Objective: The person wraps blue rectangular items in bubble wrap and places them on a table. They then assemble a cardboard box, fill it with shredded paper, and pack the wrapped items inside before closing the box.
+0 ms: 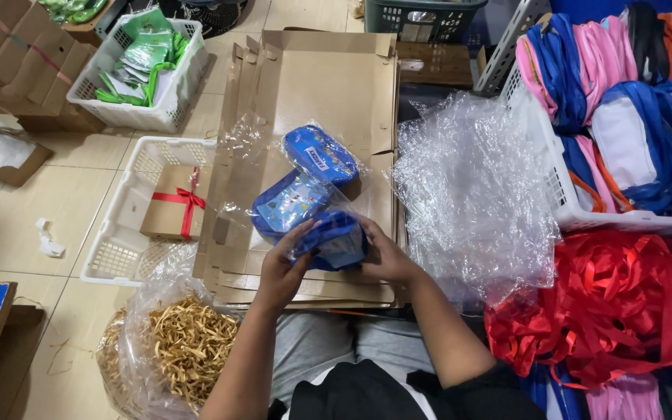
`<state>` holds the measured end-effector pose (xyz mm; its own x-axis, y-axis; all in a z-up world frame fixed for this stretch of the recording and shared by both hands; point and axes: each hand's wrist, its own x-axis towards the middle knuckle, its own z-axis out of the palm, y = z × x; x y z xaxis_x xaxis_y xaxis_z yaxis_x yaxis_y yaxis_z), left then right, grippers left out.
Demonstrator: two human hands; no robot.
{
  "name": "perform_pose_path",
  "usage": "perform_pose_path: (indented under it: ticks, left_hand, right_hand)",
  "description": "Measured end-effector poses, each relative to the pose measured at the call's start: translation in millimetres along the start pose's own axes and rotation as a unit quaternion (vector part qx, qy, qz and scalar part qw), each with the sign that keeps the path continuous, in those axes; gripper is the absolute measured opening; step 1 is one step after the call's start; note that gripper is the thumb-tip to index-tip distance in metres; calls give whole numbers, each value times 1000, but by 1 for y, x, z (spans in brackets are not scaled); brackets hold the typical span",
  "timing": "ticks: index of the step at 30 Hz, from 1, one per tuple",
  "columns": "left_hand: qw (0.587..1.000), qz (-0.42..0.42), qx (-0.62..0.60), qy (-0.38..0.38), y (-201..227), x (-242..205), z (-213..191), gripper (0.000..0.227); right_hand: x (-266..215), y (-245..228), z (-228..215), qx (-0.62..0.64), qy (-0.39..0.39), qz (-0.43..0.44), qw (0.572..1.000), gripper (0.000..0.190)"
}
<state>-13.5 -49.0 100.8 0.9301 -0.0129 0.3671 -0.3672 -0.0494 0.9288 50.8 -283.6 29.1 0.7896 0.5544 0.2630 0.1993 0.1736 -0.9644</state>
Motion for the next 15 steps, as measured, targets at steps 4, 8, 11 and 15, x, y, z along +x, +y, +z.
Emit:
perform_pose_path:
  ticks: [4,8,11,15]
  left_hand:
    - [999,-5,5,-32,-8,6,9,51]
    - [998,-9,3,-64,-15,12,18,51]
    - [997,-22,7,-79,-28,15,18,49]
    - [994,-64,-23,-81,-48,14,20,42]
  right_hand:
    - [9,-37,-14,-2,25,-62,998,104]
    - [13,-34,-25,-15,133,-27,991,76]
    - [16,-31,-27,-16,165,-11,986,69]
    - [16,-13,-30,-31,174,11,984,53]
